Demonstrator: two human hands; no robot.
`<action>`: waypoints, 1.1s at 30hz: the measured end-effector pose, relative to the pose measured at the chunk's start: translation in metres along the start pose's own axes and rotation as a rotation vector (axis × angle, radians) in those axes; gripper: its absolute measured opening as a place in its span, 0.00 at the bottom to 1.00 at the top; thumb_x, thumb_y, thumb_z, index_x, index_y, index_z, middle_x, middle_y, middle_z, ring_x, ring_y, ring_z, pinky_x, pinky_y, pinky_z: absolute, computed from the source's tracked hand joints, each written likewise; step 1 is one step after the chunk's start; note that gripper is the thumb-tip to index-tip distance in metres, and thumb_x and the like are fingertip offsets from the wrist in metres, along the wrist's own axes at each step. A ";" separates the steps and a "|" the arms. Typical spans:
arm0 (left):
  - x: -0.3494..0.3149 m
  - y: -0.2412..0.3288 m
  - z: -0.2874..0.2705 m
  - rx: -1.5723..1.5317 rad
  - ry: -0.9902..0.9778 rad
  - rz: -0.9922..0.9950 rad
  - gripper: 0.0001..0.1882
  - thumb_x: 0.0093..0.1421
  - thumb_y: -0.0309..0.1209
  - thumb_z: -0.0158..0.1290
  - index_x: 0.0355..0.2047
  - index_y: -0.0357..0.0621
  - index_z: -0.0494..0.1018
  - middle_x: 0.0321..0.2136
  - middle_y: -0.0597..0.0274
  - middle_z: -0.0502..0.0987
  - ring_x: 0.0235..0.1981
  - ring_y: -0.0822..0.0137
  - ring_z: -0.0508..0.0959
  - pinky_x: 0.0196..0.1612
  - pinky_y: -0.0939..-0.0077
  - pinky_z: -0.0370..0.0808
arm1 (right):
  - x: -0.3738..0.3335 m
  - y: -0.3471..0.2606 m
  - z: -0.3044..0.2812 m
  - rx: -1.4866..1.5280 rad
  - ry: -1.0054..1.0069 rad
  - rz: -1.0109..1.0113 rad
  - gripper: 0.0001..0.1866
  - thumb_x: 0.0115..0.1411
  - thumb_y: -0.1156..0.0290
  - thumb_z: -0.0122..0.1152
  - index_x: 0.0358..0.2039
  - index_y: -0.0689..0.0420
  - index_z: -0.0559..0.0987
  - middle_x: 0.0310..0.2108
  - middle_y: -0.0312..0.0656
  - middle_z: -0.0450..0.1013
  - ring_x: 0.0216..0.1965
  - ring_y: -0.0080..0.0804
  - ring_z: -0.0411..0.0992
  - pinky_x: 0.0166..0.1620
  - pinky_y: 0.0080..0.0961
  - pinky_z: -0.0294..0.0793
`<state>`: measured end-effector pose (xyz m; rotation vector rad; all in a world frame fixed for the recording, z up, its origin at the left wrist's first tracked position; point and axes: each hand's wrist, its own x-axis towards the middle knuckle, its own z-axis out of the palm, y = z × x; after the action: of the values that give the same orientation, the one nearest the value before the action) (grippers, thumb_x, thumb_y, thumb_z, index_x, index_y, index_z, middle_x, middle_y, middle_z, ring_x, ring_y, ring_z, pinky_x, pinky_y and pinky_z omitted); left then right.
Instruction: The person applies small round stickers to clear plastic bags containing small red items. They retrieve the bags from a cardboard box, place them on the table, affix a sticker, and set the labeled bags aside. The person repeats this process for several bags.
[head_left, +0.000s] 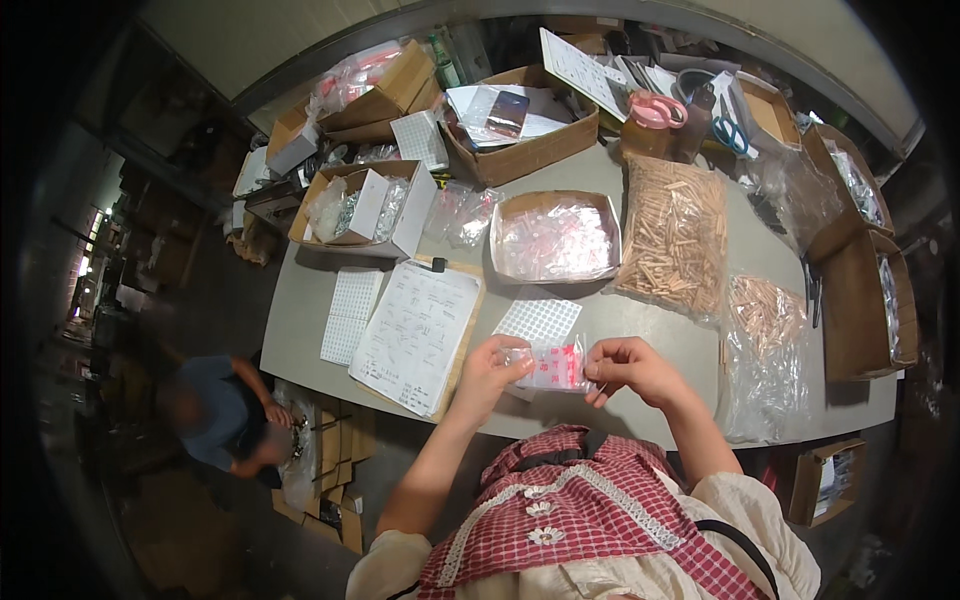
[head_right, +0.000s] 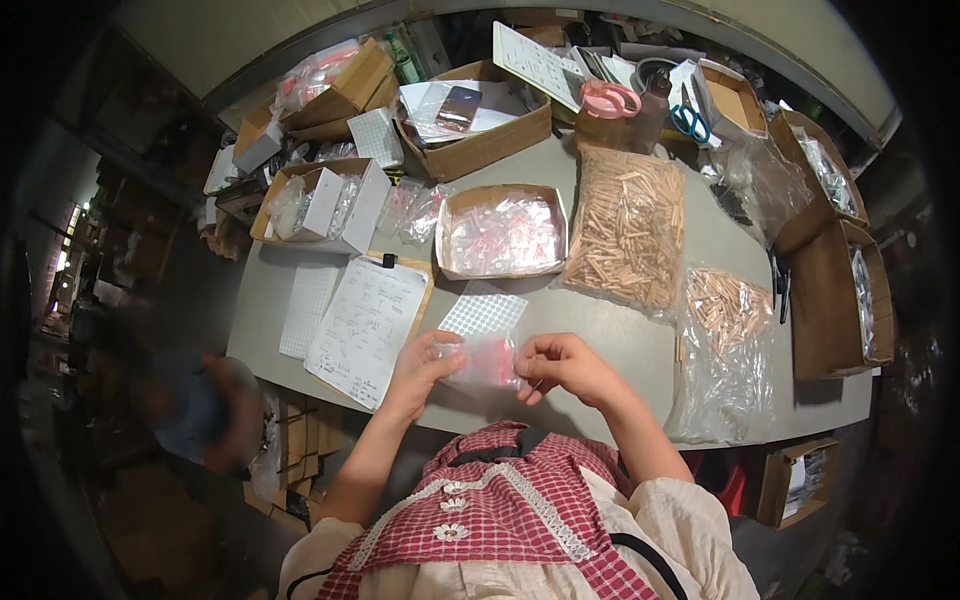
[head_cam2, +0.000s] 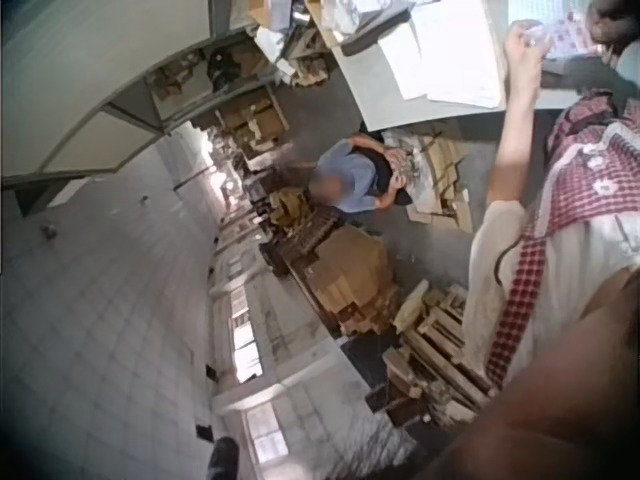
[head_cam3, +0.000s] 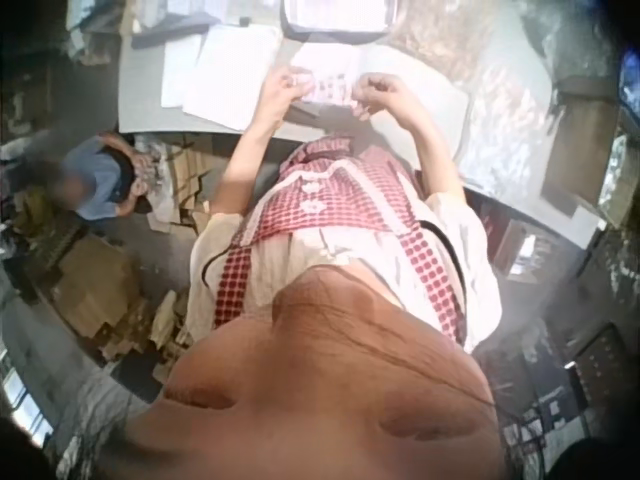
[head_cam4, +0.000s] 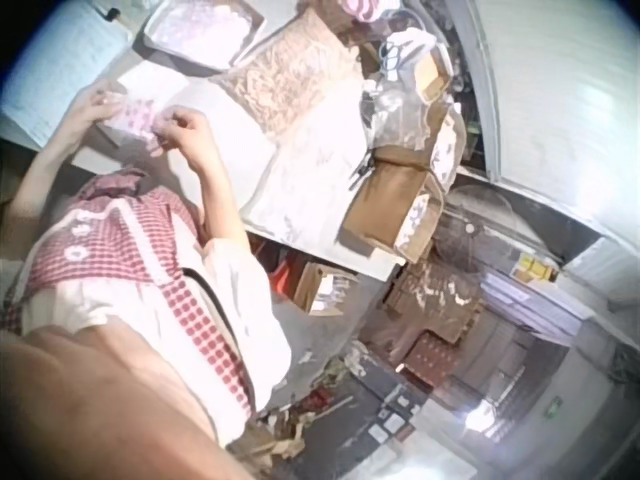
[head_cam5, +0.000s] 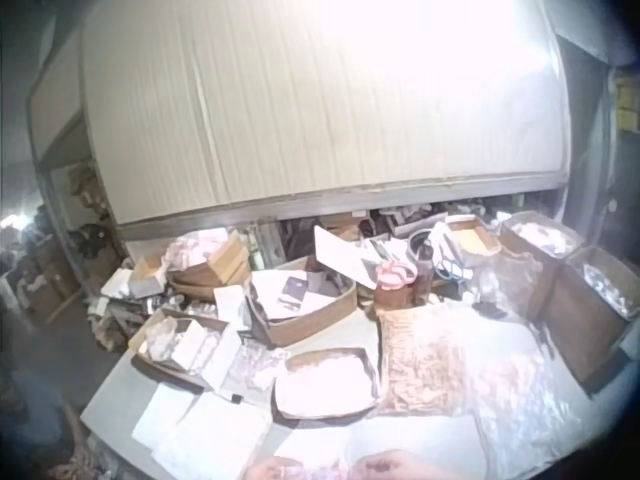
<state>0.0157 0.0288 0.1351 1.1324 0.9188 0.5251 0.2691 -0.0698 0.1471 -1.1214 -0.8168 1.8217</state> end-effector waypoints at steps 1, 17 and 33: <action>0.001 -0.003 -0.004 0.100 0.007 -0.011 0.18 0.60 0.26 0.62 0.49 0.37 0.73 0.36 0.59 0.81 0.36 0.73 0.80 0.40 0.79 0.76 | 0.002 0.002 0.001 -0.007 -0.030 0.009 0.09 0.66 0.69 0.62 0.37 0.62 0.78 0.29 0.41 0.79 0.28 0.28 0.80 0.30 0.23 0.81; -0.054 0.008 -0.004 0.094 -0.293 -0.049 0.13 0.72 0.36 0.49 0.41 0.38 0.77 0.32 0.62 0.83 0.30 0.75 0.80 0.28 0.83 0.74 | 0.016 0.010 0.082 -0.086 -0.121 -0.121 0.11 0.64 0.68 0.63 0.25 0.55 0.76 0.21 0.29 0.71 0.21 0.13 0.65 0.24 0.14 0.59; -0.068 -0.001 0.018 0.522 0.215 0.254 0.08 0.62 0.28 0.54 0.28 0.38 0.76 0.21 0.61 0.79 0.24 0.73 0.78 0.27 0.75 0.72 | 0.016 0.001 0.087 -1.241 0.314 -1.011 0.07 0.56 0.69 0.65 0.33 0.56 0.78 0.41 0.48 0.76 0.39 0.47 0.75 0.38 0.36 0.75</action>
<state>-0.0066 -0.0333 0.1602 1.7044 1.1425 0.6420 0.1846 -0.0653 0.1744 -1.2332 -1.9338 0.1704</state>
